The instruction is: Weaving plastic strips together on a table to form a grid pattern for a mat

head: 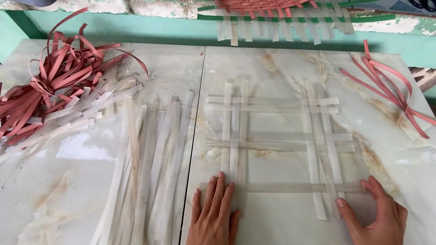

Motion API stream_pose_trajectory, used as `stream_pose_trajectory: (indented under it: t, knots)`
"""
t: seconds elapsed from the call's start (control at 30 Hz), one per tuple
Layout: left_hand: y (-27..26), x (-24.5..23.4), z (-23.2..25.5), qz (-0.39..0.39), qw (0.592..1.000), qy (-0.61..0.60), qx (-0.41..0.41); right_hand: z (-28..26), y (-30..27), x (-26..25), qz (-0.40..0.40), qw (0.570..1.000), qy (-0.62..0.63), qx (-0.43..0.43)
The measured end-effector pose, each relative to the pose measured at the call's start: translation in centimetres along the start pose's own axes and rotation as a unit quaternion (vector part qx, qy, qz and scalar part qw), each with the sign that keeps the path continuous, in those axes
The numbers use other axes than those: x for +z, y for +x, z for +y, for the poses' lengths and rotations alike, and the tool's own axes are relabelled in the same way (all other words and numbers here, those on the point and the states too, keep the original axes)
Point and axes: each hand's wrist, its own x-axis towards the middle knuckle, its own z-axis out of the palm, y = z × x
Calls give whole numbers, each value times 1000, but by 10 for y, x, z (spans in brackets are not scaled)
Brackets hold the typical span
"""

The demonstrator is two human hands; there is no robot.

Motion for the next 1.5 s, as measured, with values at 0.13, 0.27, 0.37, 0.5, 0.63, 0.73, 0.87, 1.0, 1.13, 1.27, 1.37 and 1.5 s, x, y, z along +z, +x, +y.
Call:
stream_pose_trajectory:
  t: [0.13, 0.27, 0.37, 0.5, 0.63, 0.73, 0.87, 1.0, 1.13, 1.27, 1.37, 1.5]
  knots:
    - [-1, 3, 0, 11, 999, 50, 2, 1, 0, 1, -2, 1000, 9, 16]
    - [0, 1, 0, 6, 998, 66, 7, 1, 1, -1, 3, 1000, -2, -9]
    - [6, -13, 12, 39, 999, 4, -6, -3, 0, -4, -7, 1000, 5, 4]
    - [27, -38, 56, 117, 974, -192, 30, -14, 1, -10, -33, 999, 20, 36]
    - [43, -8, 94, 77, 962, -246, 96, 6, -8, -1, 37, 998, 47, -1]
    - [54, 10, 108, 15, 968, -229, 97, 10, -18, 2, 141, 983, 121, -14]
    - [62, 17, 111, -9, 972, -212, 99, 4, -18, 5, 71, 996, 56, -24]
    - [62, 20, 113, -7, 976, -193, 105, 9, -13, 5, 32, 998, 31, -45]
    - [59, 35, 119, -76, 982, -116, 129, 13, -13, 2, 10, 998, 43, -33]
    - [60, 36, 114, -54, 971, -175, 153, 28, -14, 2, -13, 999, -7, -38]
    - [66, 30, 111, -46, 965, -215, 145, 37, -14, 2, -24, 998, -47, -39]
    - [66, 27, 112, -48, 964, -222, 141, 45, -12, 0, -23, 996, -54, -73]
